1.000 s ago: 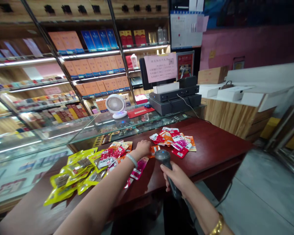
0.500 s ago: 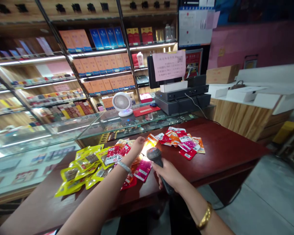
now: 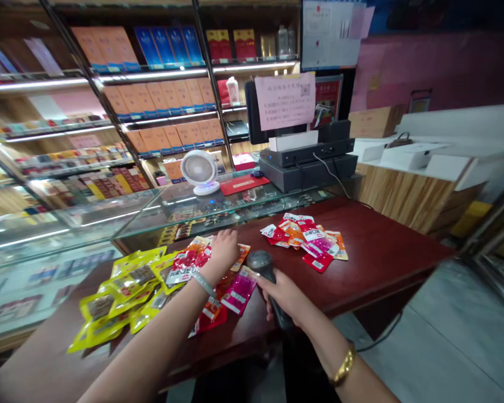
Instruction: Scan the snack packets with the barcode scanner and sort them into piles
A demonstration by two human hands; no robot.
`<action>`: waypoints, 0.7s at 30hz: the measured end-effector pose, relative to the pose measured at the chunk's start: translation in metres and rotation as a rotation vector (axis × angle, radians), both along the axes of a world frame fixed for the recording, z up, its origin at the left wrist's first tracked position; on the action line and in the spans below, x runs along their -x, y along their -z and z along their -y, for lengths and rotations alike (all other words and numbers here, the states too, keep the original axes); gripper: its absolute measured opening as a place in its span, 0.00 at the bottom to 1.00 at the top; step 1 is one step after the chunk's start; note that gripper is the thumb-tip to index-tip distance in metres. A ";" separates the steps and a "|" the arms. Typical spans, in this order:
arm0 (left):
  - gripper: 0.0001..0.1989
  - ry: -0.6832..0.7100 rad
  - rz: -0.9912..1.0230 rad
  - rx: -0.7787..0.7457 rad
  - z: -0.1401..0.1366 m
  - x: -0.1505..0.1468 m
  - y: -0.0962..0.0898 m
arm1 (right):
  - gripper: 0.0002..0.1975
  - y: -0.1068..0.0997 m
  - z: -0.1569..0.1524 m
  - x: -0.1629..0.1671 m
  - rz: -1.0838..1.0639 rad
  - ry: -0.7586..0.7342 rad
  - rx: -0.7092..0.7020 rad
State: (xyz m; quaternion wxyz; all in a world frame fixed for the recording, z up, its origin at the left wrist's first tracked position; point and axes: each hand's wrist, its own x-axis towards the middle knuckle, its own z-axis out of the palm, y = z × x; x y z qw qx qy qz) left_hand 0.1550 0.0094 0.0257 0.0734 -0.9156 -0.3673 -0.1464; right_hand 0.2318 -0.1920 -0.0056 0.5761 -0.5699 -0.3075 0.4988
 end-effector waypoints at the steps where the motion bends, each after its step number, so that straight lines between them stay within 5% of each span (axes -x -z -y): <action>1: 0.12 0.008 0.000 0.037 0.000 -0.010 0.002 | 0.22 0.001 0.001 -0.002 -0.004 0.003 0.010; 6: 0.24 0.023 0.019 0.251 -0.002 -0.069 0.016 | 0.22 0.001 0.009 -0.015 -0.023 0.027 0.006; 12: 0.31 -0.108 0.040 0.296 -0.005 -0.113 0.026 | 0.22 0.004 0.013 -0.032 -0.045 0.070 0.033; 21: 0.17 -0.142 0.248 0.608 -0.032 -0.120 0.038 | 0.23 0.003 0.011 -0.037 -0.072 0.053 0.020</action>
